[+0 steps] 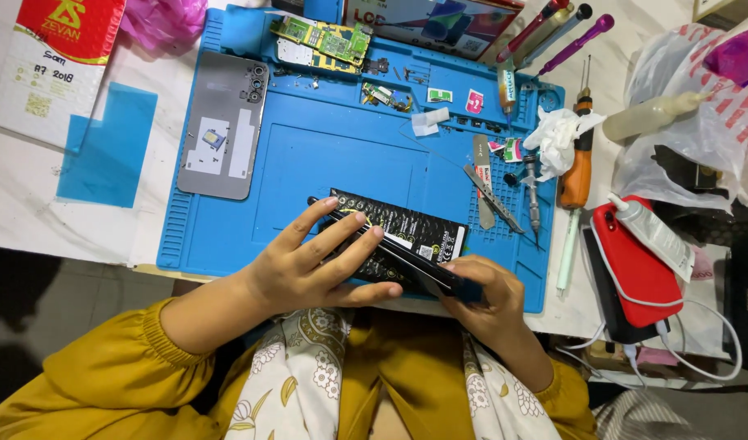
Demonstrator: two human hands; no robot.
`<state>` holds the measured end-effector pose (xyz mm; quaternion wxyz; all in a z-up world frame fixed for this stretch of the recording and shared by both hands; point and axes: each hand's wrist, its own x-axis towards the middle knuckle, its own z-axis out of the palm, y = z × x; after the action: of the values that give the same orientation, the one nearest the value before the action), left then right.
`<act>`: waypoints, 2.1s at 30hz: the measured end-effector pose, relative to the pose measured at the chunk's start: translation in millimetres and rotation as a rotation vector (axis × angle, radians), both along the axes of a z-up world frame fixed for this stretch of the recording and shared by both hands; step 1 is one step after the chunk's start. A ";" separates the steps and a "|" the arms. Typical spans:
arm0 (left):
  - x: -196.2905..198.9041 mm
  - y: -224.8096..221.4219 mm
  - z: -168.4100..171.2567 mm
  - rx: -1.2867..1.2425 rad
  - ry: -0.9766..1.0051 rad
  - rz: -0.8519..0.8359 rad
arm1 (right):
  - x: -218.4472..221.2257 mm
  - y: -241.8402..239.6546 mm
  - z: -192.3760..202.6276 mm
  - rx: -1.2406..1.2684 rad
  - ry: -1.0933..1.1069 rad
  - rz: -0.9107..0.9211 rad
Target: Repairing a mobile phone by applying adhesive and assembling internal components on a repair bench.
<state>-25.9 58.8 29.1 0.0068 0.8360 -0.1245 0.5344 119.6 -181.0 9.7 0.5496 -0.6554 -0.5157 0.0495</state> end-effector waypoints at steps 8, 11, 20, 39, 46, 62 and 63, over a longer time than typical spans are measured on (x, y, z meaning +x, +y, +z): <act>0.8 -0.5 0.1 -0.009 0.020 0.008 | 2.8 0.0 2.9 -0.004 0.012 0.013; 4.5 -0.6 9.9 -0.019 0.041 0.022 | 4.8 -1.7 2.5 -0.009 0.042 0.029; 14.0 0.8 41.7 -0.121 0.415 0.013 | 16.3 -7.8 -9.0 0.145 0.582 0.150; 26.7 1.6 57.6 -0.764 1.108 -0.161 | 19.8 37.7 42.6 0.136 1.034 0.043; 21.4 3.3 45.9 -0.866 0.971 -0.213 | 17.9 51.7 49.2 0.138 1.027 0.060; 7.3 7.9 17.0 -1.233 0.789 -0.326 | 17.9 77.4 41.7 0.001 0.693 0.361; 6.3 7.8 17.3 -1.235 0.790 -0.326 | 19.9 77.9 39.5 0.004 0.713 0.377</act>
<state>-19.5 66.6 46.4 0.5978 0.7808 0.0873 0.1593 139.5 -103.1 49.2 0.6766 -0.4898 -0.4043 0.3726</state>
